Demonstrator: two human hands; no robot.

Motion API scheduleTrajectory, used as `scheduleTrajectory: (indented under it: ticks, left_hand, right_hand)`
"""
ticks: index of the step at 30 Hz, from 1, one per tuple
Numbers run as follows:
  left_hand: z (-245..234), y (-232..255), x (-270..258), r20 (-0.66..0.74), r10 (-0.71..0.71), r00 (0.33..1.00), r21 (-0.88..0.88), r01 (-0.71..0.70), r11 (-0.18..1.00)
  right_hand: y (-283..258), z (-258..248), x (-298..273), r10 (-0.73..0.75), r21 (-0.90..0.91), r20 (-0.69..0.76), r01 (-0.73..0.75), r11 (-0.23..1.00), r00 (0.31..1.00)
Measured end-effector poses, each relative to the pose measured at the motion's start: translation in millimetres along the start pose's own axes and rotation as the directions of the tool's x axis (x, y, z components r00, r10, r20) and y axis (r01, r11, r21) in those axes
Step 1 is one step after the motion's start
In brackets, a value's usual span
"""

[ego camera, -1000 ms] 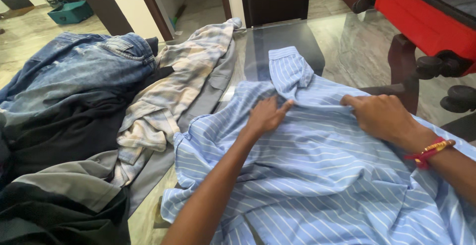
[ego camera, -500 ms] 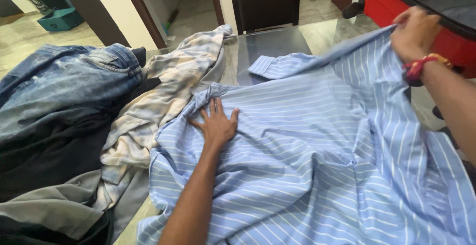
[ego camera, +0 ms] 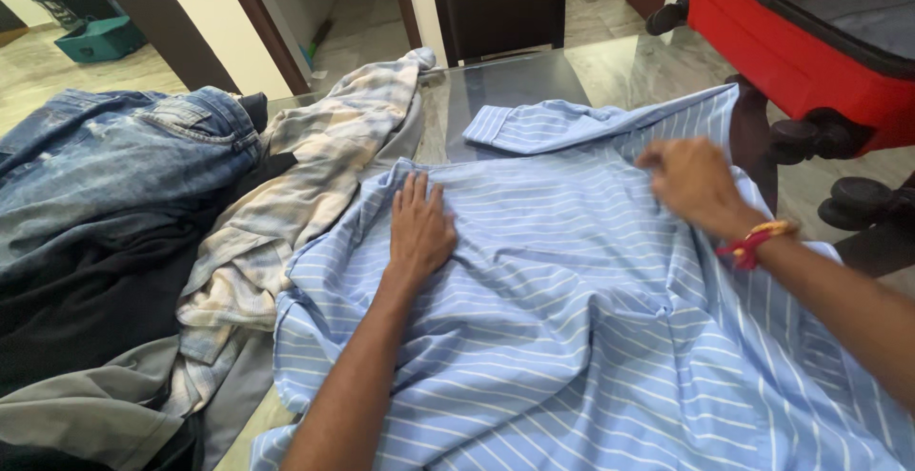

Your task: The person picks up a striped shirt from a glass-topped table, spreads it out flat, and begins folding the sleeves and body of the shirt.

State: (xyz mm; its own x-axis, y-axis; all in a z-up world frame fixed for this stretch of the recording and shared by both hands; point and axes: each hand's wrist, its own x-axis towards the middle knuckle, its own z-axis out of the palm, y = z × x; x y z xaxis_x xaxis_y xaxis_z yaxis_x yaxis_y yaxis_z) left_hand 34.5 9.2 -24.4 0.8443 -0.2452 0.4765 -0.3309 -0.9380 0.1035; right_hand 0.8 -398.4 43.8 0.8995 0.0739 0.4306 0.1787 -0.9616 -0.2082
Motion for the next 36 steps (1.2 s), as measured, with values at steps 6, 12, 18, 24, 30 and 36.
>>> scheduleTrajectory:
  ticks: [6, 12, 18, 24, 30, 36]
  left_hand:
    - [-30, -3, 5, 0.263, -0.29, 0.92, -0.064, 0.316, 0.947]
    - [-34, -47, 16, 0.281, -0.283, 0.917, -0.006, 0.297, 0.955]
    - [-23, -108, 13, 0.213, -0.237, 0.948, -0.056, 0.254, 0.966]
    - [-11, -169, 27, 0.265, -0.263, 0.928, -0.018, 0.277, 0.961]
    - [12, -216, 46, 0.265, -0.263, 0.928, -0.043, 0.283, 0.958]
    - [29, -229, 57, 0.239, -0.316, 0.918, -0.015, 0.329, 0.944]
  right_hand:
    - [-10, 29, -2, 0.295, -0.113, 0.326, -0.273, 0.955, 0.898]
    - [23, 56, 18, 0.086, -0.065, 0.286, -0.07, 0.995, 0.954]
    - [3, 81, 55, -0.018, -0.034, 0.282, 0.029, 0.999, 0.959]
    - [-34, 101, 88, -0.05, 0.006, 0.301, 0.051, 0.999, 0.952]
    - [-53, 121, 114, -0.09, 0.047, 0.31, 0.079, 0.996, 0.946]
    - [-46, 139, 132, -0.131, 0.079, 0.287, 0.113, 0.99, 0.949]
